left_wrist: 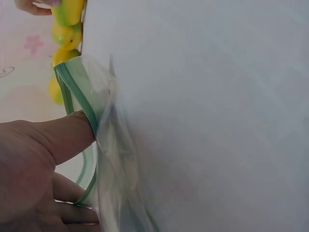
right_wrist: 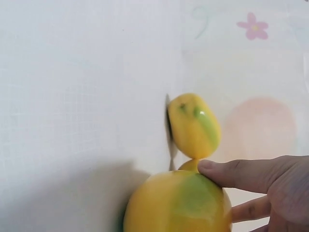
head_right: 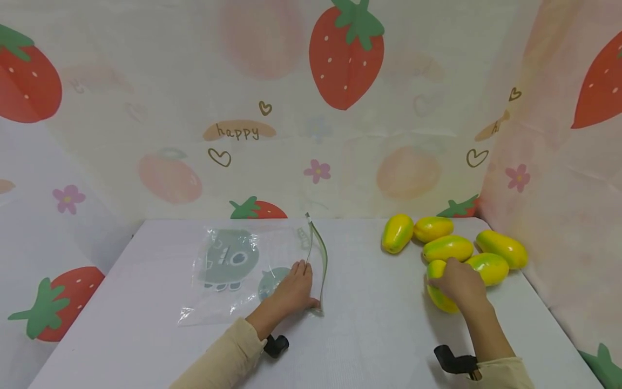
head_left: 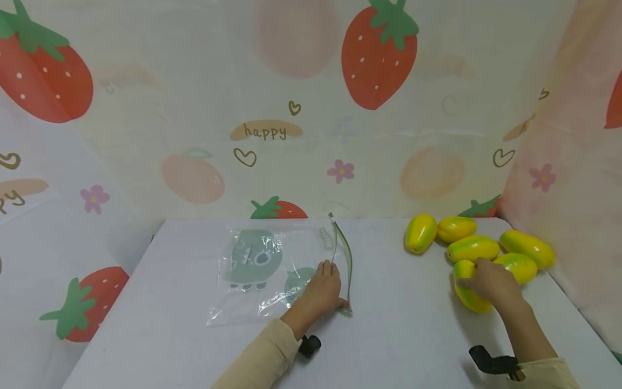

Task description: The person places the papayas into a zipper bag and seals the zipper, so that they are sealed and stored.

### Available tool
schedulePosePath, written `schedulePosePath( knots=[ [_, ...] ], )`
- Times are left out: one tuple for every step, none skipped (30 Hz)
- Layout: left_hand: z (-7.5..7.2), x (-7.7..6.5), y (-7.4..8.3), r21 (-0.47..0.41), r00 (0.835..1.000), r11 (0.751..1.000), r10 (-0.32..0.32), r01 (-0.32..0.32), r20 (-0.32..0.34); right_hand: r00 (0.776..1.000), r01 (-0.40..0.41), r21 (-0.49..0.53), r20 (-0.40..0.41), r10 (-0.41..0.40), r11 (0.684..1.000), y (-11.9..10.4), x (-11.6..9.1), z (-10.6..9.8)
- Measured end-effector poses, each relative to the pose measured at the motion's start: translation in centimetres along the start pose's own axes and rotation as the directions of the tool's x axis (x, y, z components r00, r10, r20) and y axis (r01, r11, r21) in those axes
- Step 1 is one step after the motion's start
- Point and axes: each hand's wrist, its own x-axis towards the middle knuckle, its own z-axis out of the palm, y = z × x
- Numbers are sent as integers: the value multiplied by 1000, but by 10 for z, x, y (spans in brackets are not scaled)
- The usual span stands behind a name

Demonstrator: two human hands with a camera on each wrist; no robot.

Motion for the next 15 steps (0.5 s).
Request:
schedulePosePath(
  knots=[
    [0,0,0,3,1000,1000,-1,1,0,1000,1,3,-3,-1,1000,1,0,0],
    [1,0,0,4,1000,1000,-3,3,0,1000,4,7,-6,-4,1000,2,0,0],
    [1,1,0,7,1000,1000,-3,3,-1,1000,8,13,-10,-8,1000,3,0,1],
    [2,1,0,13,1000,1000,-3,3,-5,1000,10,18,-13,-9,1000,4,0,1],
    [2,1,0,17,1000,1000,-2,2,-10,1000,8,24,-15,-7,1000,5,0,1],
    [2,0,0,22,1000,1000,1,0,-16,1000,8,30,-15,-8,1000,7,0,1],
    [3,0,0,25,1000,1000,1,-1,-18,1000,7,35,-14,-7,999,8,0,1],
    [3,0,0,27,1000,1000,0,0,-21,1000,7,40,-14,-6,999,9,0,2],
    [3,0,0,27,1000,1000,-2,2,-23,1000,5,45,-11,-5,999,10,1,2],
    [3,0,0,24,1000,1000,-3,4,-24,1000,2,47,-7,-1,999,11,1,2],
    [2,-1,0,18,1000,1000,-6,7,-23,1000,1,54,-3,0,999,11,1,2],
    [2,-1,0,15,1000,1000,-8,9,-22,1000,3,58,0,-3,998,12,1,2],
    [2,-1,0,9,1000,1000,-10,10,-21,1000,4,59,2,-4,998,13,1,2],
    [2,-1,0,5,1000,1000,-11,11,-22,1000,9,61,2,-9,998,14,1,2],
    [2,-1,0,1,1000,1000,-10,10,-24,1000,12,65,2,-13,998,14,2,3]
  ],
)
